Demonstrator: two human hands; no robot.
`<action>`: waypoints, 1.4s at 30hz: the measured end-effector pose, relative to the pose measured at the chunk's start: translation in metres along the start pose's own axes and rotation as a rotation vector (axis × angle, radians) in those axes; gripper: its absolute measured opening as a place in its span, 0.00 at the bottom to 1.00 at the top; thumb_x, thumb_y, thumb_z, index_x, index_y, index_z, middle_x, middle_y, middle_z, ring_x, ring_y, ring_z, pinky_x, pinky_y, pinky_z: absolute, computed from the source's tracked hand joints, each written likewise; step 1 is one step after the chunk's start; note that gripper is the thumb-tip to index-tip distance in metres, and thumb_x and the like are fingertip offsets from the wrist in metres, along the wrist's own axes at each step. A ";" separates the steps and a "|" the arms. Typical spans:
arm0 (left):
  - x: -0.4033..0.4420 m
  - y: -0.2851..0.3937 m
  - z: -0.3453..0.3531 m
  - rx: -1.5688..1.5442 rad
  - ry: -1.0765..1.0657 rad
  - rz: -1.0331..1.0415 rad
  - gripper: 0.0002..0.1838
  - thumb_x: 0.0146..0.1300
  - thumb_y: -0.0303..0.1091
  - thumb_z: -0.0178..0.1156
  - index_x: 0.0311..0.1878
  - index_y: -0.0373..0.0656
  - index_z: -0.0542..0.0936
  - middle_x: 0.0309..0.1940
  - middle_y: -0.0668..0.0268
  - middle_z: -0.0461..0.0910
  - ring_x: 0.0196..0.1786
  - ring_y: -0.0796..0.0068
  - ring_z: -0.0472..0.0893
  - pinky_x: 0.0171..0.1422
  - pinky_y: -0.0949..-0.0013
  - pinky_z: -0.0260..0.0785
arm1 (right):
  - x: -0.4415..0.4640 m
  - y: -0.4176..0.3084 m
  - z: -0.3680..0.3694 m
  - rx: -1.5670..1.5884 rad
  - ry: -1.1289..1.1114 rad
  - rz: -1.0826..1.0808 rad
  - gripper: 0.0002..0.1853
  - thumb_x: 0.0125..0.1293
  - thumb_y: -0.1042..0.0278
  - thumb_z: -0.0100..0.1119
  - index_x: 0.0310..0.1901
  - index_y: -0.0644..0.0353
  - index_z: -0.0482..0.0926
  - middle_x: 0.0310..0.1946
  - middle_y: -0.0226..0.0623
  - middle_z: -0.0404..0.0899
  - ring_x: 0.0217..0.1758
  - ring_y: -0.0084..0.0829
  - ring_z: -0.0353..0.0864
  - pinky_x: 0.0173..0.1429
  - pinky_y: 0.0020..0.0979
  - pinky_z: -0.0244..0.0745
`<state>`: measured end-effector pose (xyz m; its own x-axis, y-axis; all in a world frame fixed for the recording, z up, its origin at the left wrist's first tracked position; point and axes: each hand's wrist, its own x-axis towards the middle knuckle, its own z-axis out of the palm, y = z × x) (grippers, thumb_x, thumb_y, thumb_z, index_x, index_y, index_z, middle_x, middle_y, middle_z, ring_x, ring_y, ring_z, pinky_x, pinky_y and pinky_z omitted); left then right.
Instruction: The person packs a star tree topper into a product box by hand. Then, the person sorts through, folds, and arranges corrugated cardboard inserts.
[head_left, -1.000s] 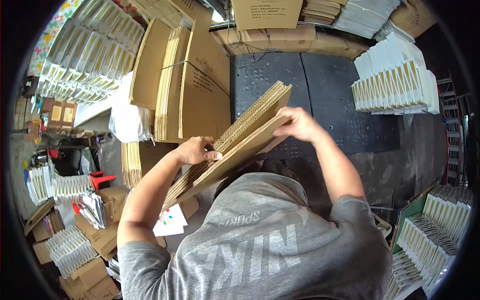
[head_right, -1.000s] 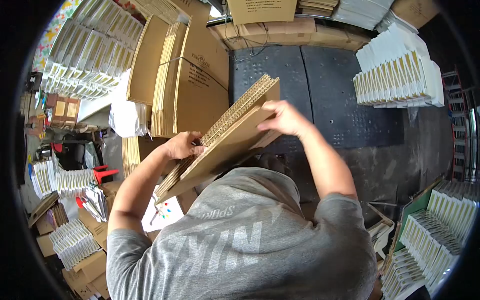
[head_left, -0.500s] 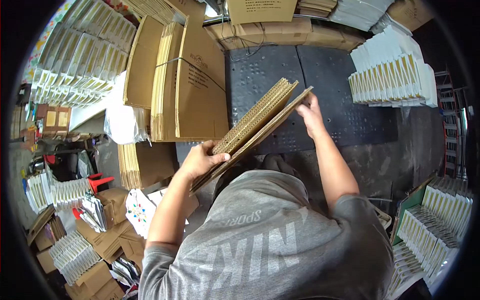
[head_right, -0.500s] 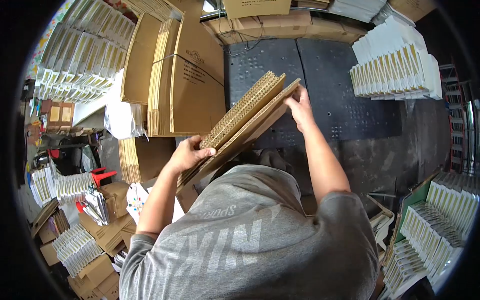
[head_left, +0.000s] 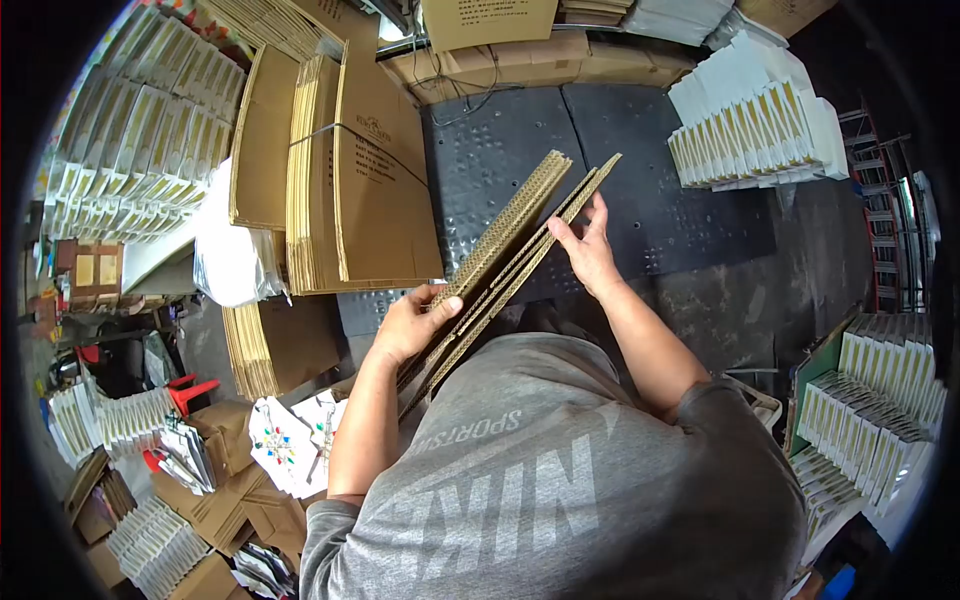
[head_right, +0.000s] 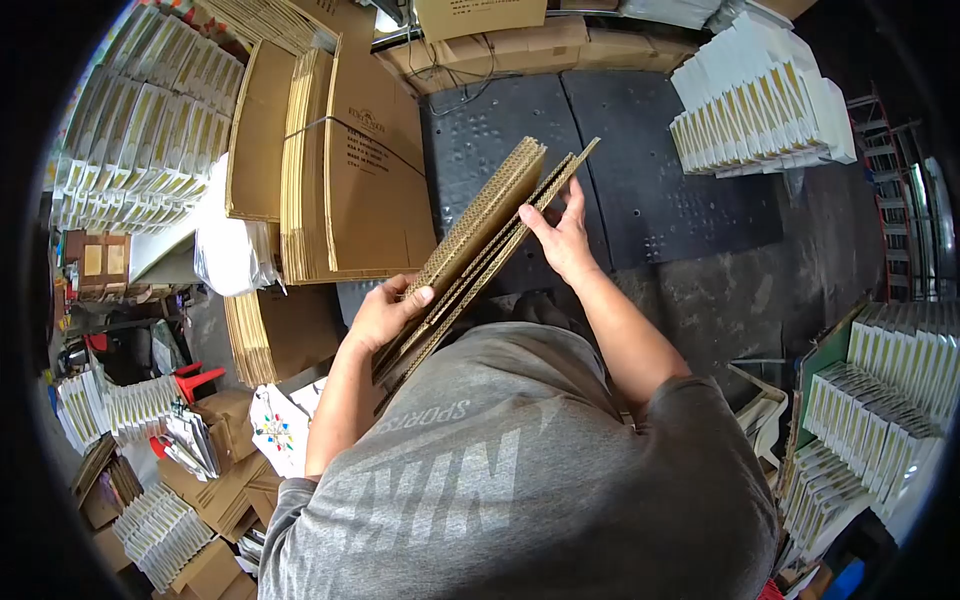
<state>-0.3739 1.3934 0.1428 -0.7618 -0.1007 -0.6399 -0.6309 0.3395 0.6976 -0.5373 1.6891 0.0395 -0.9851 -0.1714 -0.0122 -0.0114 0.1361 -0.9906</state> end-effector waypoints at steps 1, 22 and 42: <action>0.002 0.003 -0.004 0.035 0.010 0.001 0.34 0.71 0.55 0.71 0.68 0.37 0.82 0.57 0.56 0.88 0.54 0.65 0.87 0.65 0.64 0.77 | -0.001 0.001 0.000 -0.048 0.031 -0.037 0.53 0.72 0.58 0.72 0.86 0.55 0.44 0.81 0.59 0.50 0.78 0.61 0.66 0.81 0.55 0.63; 0.017 -0.007 -0.015 -0.149 0.005 0.004 0.23 0.76 0.48 0.68 0.58 0.35 0.86 0.45 0.65 0.87 0.46 0.76 0.80 0.57 0.72 0.74 | -0.001 -0.071 0.011 -0.908 -0.357 -0.771 0.27 0.67 0.53 0.67 0.66 0.53 0.81 0.52 0.41 0.76 0.56 0.43 0.77 0.78 0.52 0.62; 0.019 0.001 -0.019 -0.166 0.005 -0.021 0.23 0.76 0.49 0.69 0.56 0.36 0.87 0.43 0.67 0.86 0.45 0.77 0.79 0.56 0.73 0.73 | 0.010 -0.077 0.021 -0.998 -0.391 -0.806 0.32 0.67 0.44 0.64 0.68 0.51 0.78 0.51 0.41 0.72 0.52 0.41 0.72 0.71 0.47 0.61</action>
<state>-0.3915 1.3742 0.1376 -0.7487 -0.1110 -0.6535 -0.6620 0.1777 0.7282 -0.5429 1.6568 0.1126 -0.5333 -0.7831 0.3199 -0.8458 0.4862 -0.2198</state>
